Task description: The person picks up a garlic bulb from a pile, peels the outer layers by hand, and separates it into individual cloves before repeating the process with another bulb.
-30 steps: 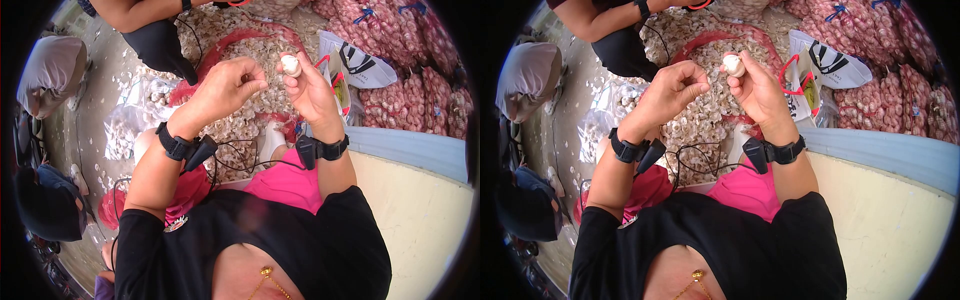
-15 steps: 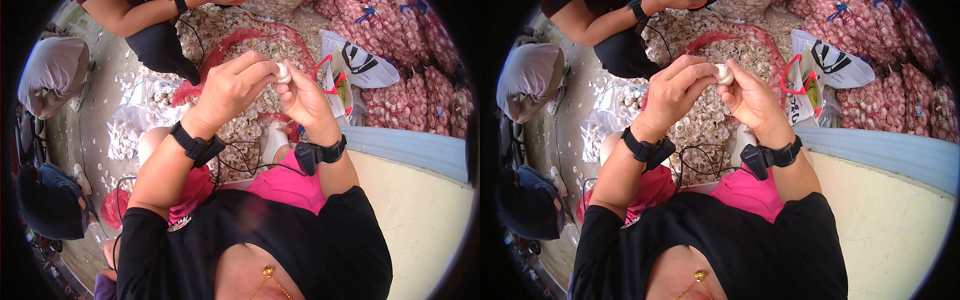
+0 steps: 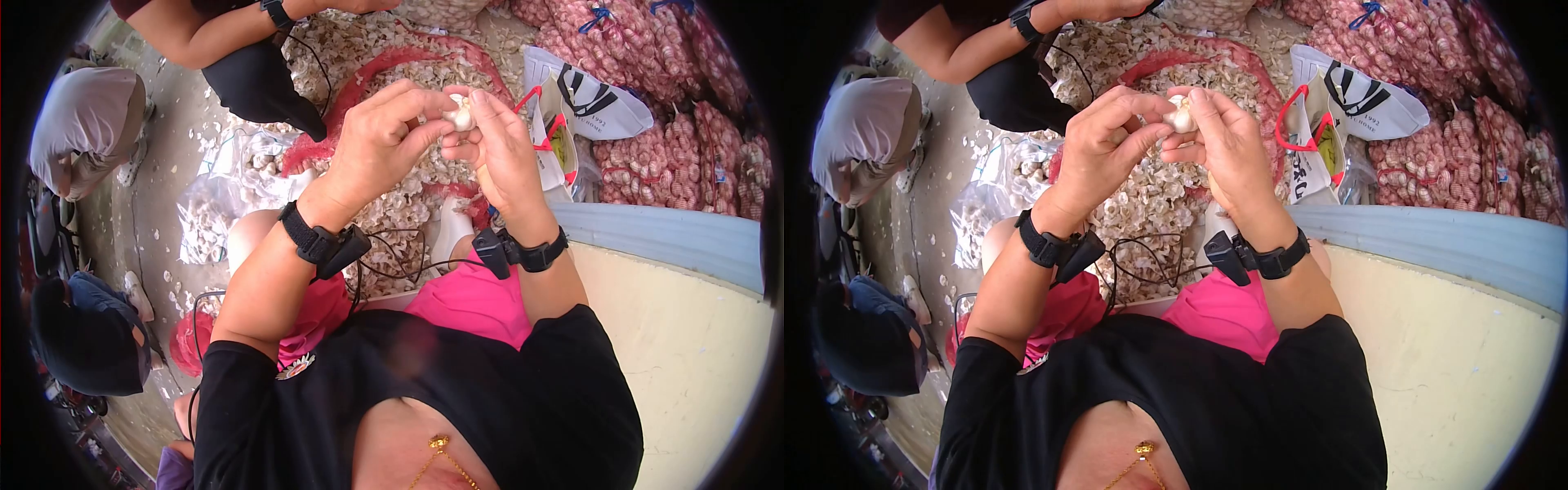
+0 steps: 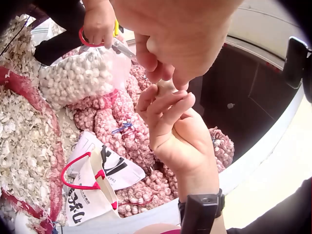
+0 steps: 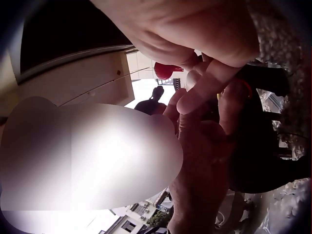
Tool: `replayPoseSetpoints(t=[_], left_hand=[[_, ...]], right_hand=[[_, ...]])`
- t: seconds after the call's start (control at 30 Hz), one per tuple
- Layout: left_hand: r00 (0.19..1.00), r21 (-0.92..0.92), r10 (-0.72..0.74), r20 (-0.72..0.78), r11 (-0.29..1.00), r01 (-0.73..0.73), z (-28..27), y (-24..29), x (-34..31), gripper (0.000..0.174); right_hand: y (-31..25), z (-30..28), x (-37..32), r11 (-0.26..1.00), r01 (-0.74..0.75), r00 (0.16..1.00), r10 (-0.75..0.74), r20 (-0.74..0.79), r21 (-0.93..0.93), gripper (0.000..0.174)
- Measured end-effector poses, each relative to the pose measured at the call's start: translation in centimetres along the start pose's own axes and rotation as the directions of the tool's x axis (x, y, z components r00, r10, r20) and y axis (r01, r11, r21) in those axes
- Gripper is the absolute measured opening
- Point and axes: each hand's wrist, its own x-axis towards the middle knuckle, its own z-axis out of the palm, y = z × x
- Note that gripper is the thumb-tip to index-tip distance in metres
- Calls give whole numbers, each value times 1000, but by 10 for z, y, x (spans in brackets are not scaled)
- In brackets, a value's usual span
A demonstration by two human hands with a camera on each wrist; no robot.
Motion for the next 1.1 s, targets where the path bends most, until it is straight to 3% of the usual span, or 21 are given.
replayPoseSetpoints(t=[0.17,0.23,0.3,0.43,0.5,0.53,0.6,0.7,1.0,1.1], left_hand=[[999,-49,-39,12,998,40,-1,0,1,18],[997,-39,-66,35,997,67,-2,-1,1,17],[999,-15,34,5,999,-34,-1,-4,1,15],[1000,68,-9,28,998,7,0,-5,-2,10],[948,-160,-305,90,935,316,3,-6,-5,12],[948,-159,-305,88,936,315,4,-5,-5,12],[908,-360,-403,112,835,415,3,-4,-4,21],[842,-412,-499,204,737,537,-6,5,3,26],[751,-520,-573,328,555,650,-19,10,7,17],[735,-463,-579,352,575,674,-24,13,9,15]], right_hand=[[1,4,-2,990,32,999,-31,4,-134,39],[2,2,-1,991,28,1000,-28,2,-132,38],[2,1,-1,991,25,1000,-25,1,-130,38],[1,-4,1,1000,-2,999,3,36,-25,38],[0,-3,2,1000,14,998,-13,58,-9,38],[0,-1,1,997,58,998,-57,39,-46,38],[-1,4,0,991,101,995,-100,23,-82,38],[0,8,-2,970,177,984,-177,14,-164,33],[2,-1,2,989,127,990,-122,76,-75,28],[0,-3,1,990,108,990,-99,97,-92,29]])
